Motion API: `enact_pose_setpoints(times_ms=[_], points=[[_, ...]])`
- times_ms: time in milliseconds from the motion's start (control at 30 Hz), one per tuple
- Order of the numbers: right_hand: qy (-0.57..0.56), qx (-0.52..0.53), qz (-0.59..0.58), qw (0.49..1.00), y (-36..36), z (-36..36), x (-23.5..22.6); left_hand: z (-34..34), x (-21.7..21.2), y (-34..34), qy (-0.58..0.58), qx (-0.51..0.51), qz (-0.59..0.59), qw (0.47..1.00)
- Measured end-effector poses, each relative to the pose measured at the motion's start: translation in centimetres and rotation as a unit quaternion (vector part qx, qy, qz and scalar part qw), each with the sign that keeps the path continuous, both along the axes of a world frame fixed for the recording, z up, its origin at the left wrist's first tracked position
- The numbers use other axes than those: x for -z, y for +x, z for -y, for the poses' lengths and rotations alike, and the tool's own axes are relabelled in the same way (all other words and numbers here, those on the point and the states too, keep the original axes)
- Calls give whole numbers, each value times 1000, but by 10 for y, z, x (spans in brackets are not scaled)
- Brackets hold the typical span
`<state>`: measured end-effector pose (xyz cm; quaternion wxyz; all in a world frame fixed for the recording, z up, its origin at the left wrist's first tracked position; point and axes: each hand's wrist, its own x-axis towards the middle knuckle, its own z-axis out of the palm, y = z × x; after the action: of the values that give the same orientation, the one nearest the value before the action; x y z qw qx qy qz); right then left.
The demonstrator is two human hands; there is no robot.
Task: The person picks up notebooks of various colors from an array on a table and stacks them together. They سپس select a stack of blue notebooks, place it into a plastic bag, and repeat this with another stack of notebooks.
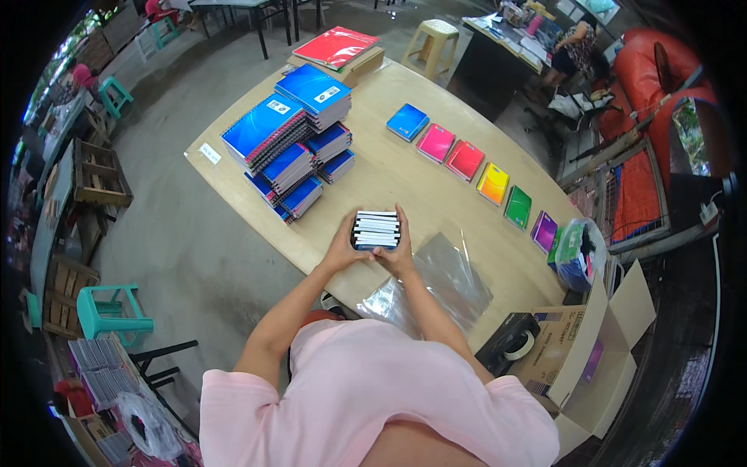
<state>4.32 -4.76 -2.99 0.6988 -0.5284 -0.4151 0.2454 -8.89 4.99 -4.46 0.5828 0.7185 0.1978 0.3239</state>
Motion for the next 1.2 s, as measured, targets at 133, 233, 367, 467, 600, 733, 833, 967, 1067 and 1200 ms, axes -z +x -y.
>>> enact_pose_setpoints(times_ms=[133, 233, 367, 467, 600, 733, 833, 967, 1067, 1200], points=[[-34, -18, -35, 999, -13, 3, -10, 1, 0, -6, -12, -18, -104, 994], [-7, -10, -23, 1000, -6, 3, 0, 1, -5, -1, 70, -36, -73, 994], [-9, -16, -75, 997, -10, 5, 16, 4, -8, 0, 67, -42, -84, 993], [-7, -23, -65, 998, -11, 3, 19, 7, -3, -3, 49, -41, -94, 993], [-22, -13, -99, 995, -18, 1, 25, 0, 20, -10, 92, -75, -37, 992], [-27, 18, -34, 999, 2, 3, 56, 2, 18, 4, 35, -37, -124, 991], [-84, -12, -147, 985, -18, 4, 31, 3, 24, -12, 57, -55, -86, 993], [-55, 48, 104, 992, -3, 18, 20, -4, 5, 2, 33, 4, -59, 998], [-151, 130, 460, 865, -22, 26, -59, -15, 11, -9, 37, 10, -111, 993], [-327, 0, 615, 718, -13, 16, -66, -10, 7, -2, 38, 22, -114, 993]])
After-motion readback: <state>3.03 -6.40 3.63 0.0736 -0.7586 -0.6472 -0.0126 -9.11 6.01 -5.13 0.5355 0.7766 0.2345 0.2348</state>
